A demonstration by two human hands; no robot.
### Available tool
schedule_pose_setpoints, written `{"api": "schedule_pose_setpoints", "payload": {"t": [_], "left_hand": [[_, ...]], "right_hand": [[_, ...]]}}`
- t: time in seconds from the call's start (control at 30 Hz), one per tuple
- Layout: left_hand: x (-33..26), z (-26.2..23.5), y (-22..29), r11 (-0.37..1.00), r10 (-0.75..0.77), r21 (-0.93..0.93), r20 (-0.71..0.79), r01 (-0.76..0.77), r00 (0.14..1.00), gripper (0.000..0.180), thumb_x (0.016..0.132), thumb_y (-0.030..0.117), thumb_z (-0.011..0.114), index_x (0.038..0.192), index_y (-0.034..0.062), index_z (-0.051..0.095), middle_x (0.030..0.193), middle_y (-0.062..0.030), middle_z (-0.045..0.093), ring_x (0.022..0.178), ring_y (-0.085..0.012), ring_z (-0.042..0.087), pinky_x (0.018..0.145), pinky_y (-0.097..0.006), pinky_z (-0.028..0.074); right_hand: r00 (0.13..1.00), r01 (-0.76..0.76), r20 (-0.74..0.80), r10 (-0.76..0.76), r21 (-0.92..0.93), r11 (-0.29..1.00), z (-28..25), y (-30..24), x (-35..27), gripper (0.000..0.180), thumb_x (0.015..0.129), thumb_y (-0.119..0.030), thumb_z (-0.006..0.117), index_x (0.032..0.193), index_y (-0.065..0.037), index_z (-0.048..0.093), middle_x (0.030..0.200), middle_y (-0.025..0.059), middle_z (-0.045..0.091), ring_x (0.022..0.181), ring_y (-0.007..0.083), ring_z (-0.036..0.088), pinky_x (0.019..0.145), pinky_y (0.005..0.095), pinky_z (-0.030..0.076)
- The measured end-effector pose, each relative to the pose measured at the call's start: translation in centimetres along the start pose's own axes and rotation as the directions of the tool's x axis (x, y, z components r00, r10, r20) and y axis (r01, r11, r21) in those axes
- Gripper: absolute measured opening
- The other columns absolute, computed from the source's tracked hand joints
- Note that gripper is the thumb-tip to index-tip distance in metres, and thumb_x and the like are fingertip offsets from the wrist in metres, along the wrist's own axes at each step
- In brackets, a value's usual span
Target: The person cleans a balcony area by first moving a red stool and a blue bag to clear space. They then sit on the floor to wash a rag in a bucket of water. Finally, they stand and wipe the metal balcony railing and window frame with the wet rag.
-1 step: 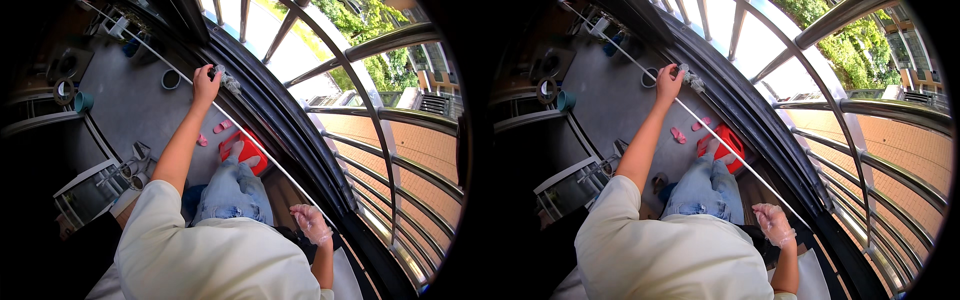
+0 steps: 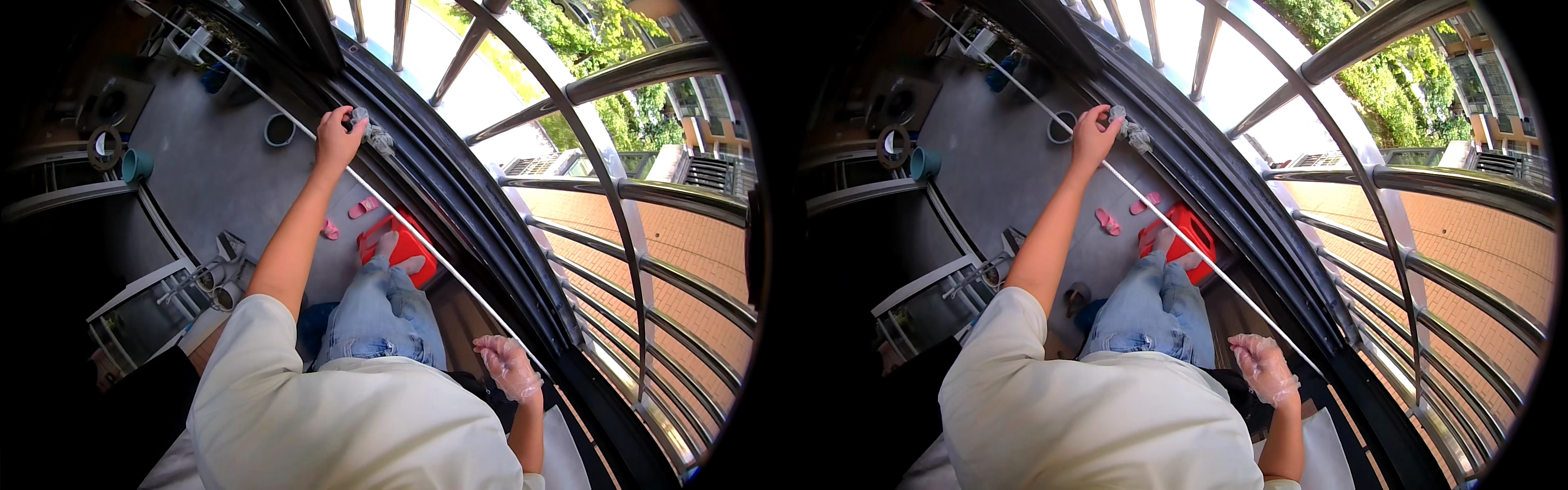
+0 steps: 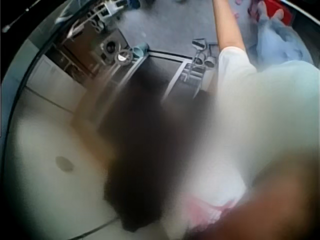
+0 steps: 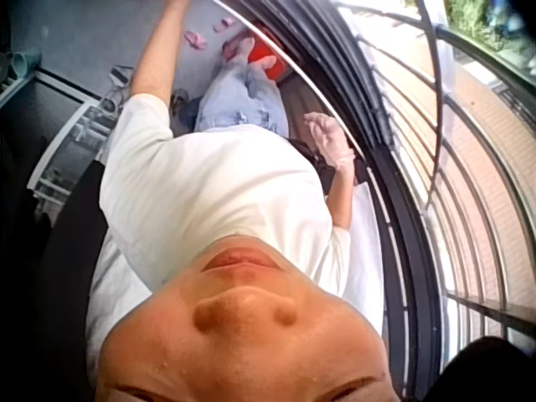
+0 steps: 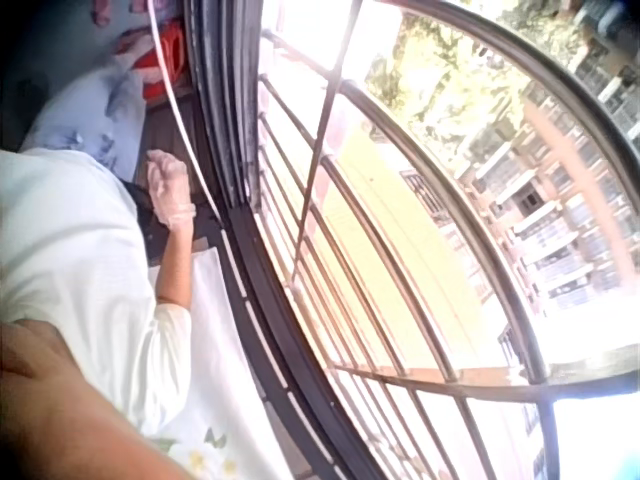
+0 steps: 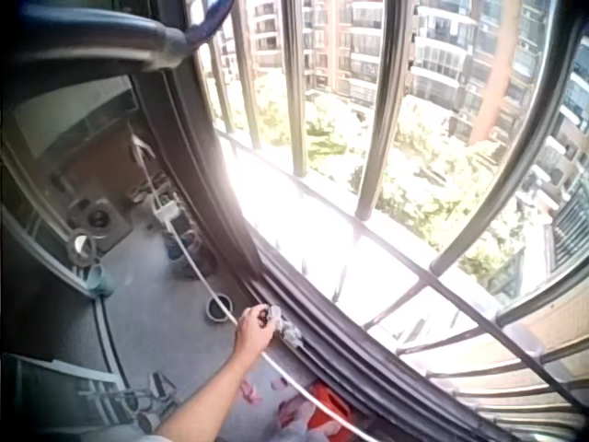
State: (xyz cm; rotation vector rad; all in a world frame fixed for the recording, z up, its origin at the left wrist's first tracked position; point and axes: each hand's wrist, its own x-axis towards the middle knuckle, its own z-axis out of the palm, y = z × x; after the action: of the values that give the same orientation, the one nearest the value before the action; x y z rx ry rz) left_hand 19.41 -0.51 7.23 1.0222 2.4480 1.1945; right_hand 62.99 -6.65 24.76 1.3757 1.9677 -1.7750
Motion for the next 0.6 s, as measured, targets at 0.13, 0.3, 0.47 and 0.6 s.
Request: {"api": "schedule_pose_setpoints", "payload": {"t": [0.13,0.3,0.47,0.6], "left_hand": [[1.0,0.2,-1.0,0.994,-0.077,-0.063,0.188,0.09,0.979,0.03,0.07,0.019,0.072,0.095,0.0039,0.064,0.08,-0.0053,0.06,0.063,-0.0112,0.054,0.06,-0.025,0.047],[2.7,-0.9,-0.4,0.993,0.035,-0.118,0.087,-0.024,0.996,0.025,0.068,0.019,0.071,0.087,0.0038,0.063,0.076,-0.0089,0.058,0.067,-0.0188,0.059,0.062,-0.03,0.049],[0.1,-0.8,2.5,0.946,0.212,0.194,0.232,-0.259,0.949,0.051,0.061,0.032,0.076,0.103,0.0088,0.056,0.1,-0.0107,0.051,0.097,-0.0274,0.052,0.081,-0.038,0.044],[-0.9,1.1,2.3,0.939,0.132,0.285,0.212,-0.19,0.968,0.054,0.057,0.03,0.077,0.101,0.0082,0.054,0.103,-0.0127,0.047,0.102,-0.0317,0.047,0.084,-0.042,0.042]], "right_hand": [[1.0,0.001,-0.011,-0.001,0.0,1.0,-0.2,-0.7,0.7,0.019,0.082,0.002,0.05,0.098,0.003,0.06,0.087,0.0156,0.062,0.079,0.0247,0.06,0.072,0.0307,0.048],[0.999,0.044,0.003,-0.043,-0.072,0.996,-0.5,-1.2,1.4,0.019,0.081,0.002,0.05,0.096,0.003,0.061,0.085,0.0172,0.061,0.078,0.0278,0.06,0.071,0.0323,0.047],[0.996,0.079,0.064,-0.067,-0.21,0.975,-0.9,-4.8,4.4,0.018,0.08,0.001,0.05,0.094,0.004,0.06,0.084,0.019,0.06,0.078,0.0329,0.058,0.071,0.0349,0.047],[0.975,0.217,0.089,-0.202,-0.228,0.949,-0.8,-6.1,6.3,0.019,0.081,-0.001,0.051,0.097,0.001,0.061,0.088,0.0164,0.06,0.08,0.0307,0.056,0.073,0.0349,0.045]]}}
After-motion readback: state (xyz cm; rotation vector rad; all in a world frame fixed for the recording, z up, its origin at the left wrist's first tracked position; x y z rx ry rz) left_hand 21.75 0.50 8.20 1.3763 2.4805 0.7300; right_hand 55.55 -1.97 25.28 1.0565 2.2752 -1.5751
